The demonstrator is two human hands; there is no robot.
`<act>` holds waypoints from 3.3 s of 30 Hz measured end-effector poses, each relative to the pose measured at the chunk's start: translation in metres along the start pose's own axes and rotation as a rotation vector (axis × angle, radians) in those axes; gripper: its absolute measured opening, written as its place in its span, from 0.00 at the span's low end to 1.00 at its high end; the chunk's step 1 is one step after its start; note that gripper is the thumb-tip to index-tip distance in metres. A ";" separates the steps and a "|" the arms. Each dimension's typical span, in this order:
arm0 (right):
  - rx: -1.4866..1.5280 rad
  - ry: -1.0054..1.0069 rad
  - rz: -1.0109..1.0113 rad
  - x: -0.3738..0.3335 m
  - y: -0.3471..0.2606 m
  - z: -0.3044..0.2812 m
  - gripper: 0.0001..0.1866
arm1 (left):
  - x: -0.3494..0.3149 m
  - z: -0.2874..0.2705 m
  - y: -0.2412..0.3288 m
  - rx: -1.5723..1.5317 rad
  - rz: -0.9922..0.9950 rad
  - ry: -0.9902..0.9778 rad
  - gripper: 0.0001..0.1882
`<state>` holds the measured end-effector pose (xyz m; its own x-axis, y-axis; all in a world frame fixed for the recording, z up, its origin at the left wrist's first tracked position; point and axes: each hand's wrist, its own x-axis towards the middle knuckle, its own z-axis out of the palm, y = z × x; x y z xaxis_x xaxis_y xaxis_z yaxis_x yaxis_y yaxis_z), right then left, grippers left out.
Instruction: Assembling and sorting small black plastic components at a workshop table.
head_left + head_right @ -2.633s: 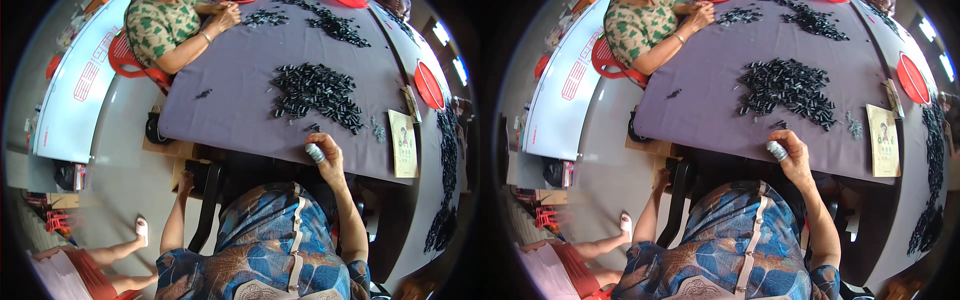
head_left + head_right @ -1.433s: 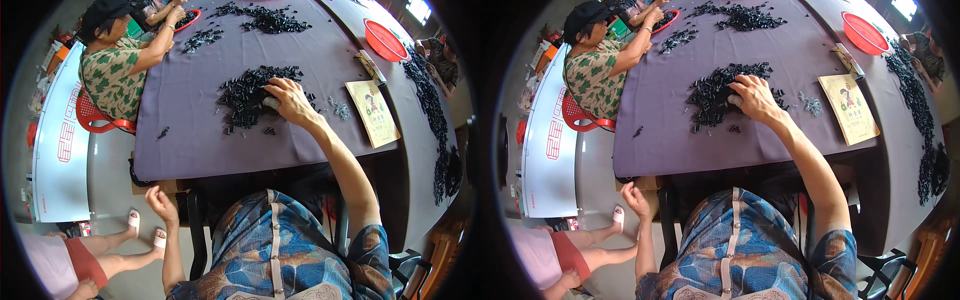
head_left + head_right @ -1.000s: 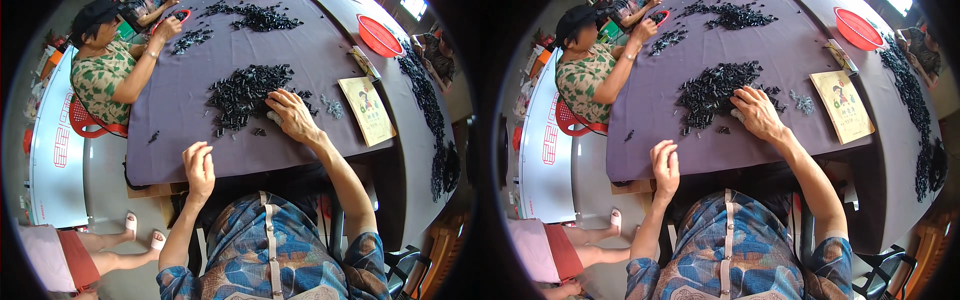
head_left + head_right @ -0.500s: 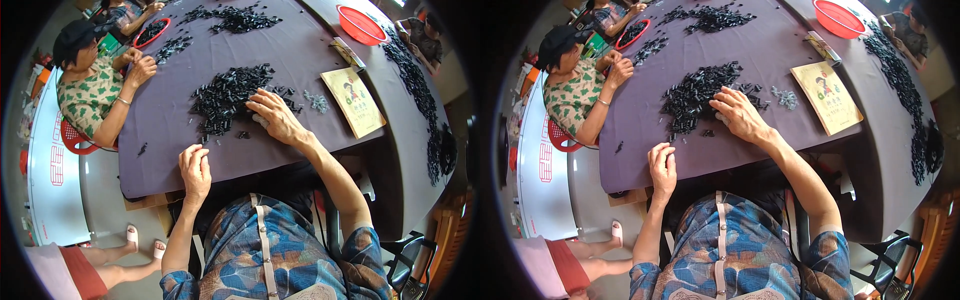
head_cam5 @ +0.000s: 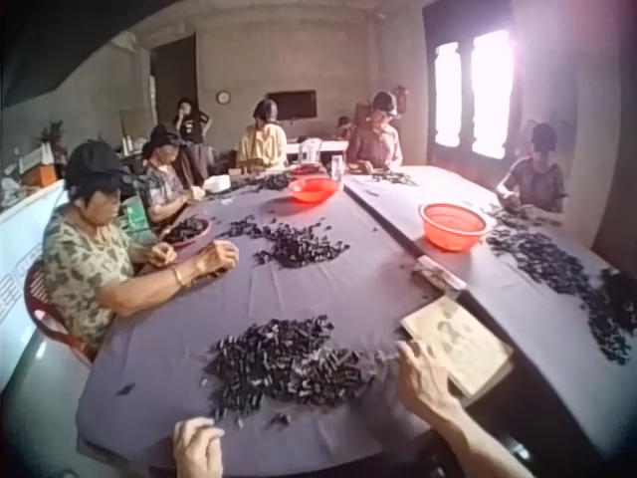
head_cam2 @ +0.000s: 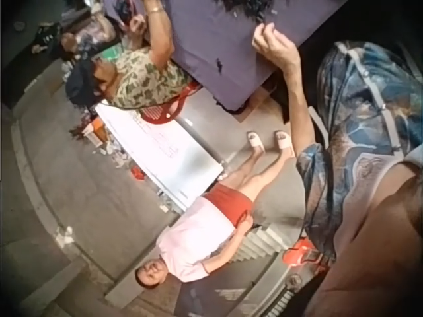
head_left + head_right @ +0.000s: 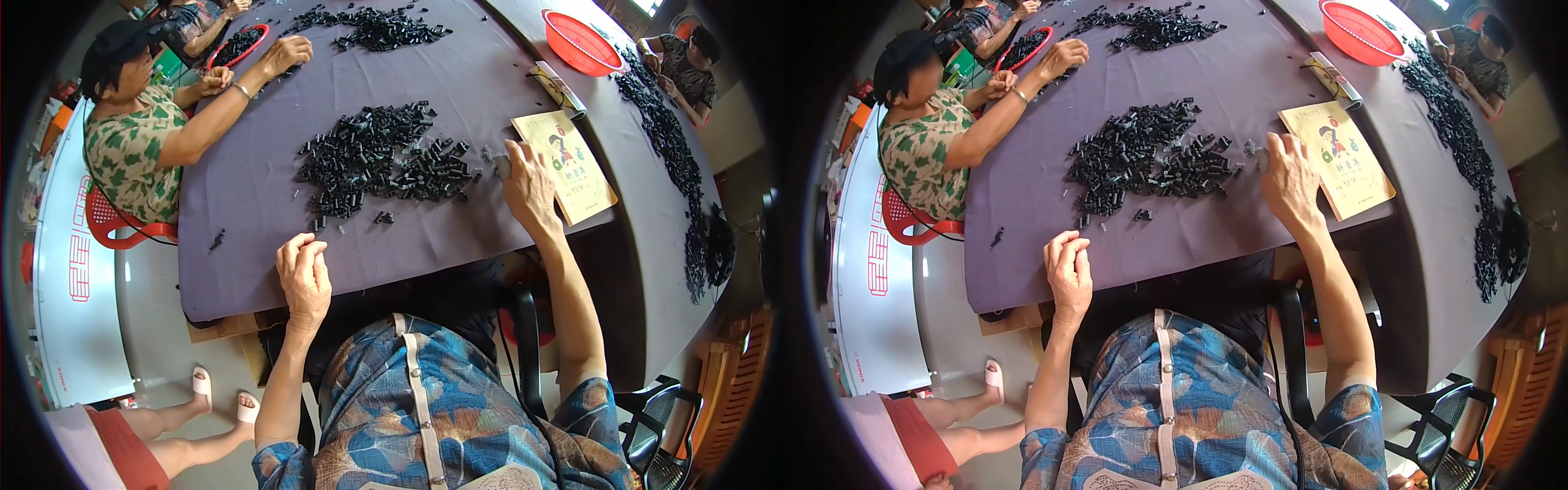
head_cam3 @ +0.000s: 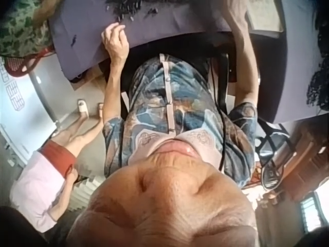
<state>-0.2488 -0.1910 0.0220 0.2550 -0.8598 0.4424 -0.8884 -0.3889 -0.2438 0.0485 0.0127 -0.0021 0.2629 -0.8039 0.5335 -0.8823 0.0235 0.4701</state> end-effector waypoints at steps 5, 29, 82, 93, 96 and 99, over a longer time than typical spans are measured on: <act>-0.160 -0.046 0.045 -0.004 0.010 0.012 0.25 | 0.002 -0.001 0.003 0.046 0.015 -0.002 0.04; -0.233 -0.085 -0.064 0.027 0.023 0.035 0.07 | 0.001 0.001 0.001 0.063 0.015 0.016 0.04; 0.435 0.042 -0.620 -0.009 -0.144 -0.020 0.10 | 0.056 0.074 0.092 -2.329 -1.058 -0.299 0.14; 0.633 0.068 -0.481 0.005 -0.184 -0.006 0.06 | 0.070 0.041 0.069 -2.210 -1.109 -0.037 0.14; 0.787 -0.028 -0.258 0.012 -0.193 0.001 0.13 | 0.068 0.042 0.060 -2.264 -1.177 0.036 0.16; 1.290 -0.255 0.157 0.021 -0.205 -0.016 0.18 | 0.075 0.026 0.065 -2.182 -1.224 0.146 0.16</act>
<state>-0.0678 -0.1239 0.0953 0.3731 -0.9070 0.1952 0.0465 -0.1918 -0.9803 0.0003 -0.0610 0.0503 0.1983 -0.8973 -0.3944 0.9787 0.1592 0.1298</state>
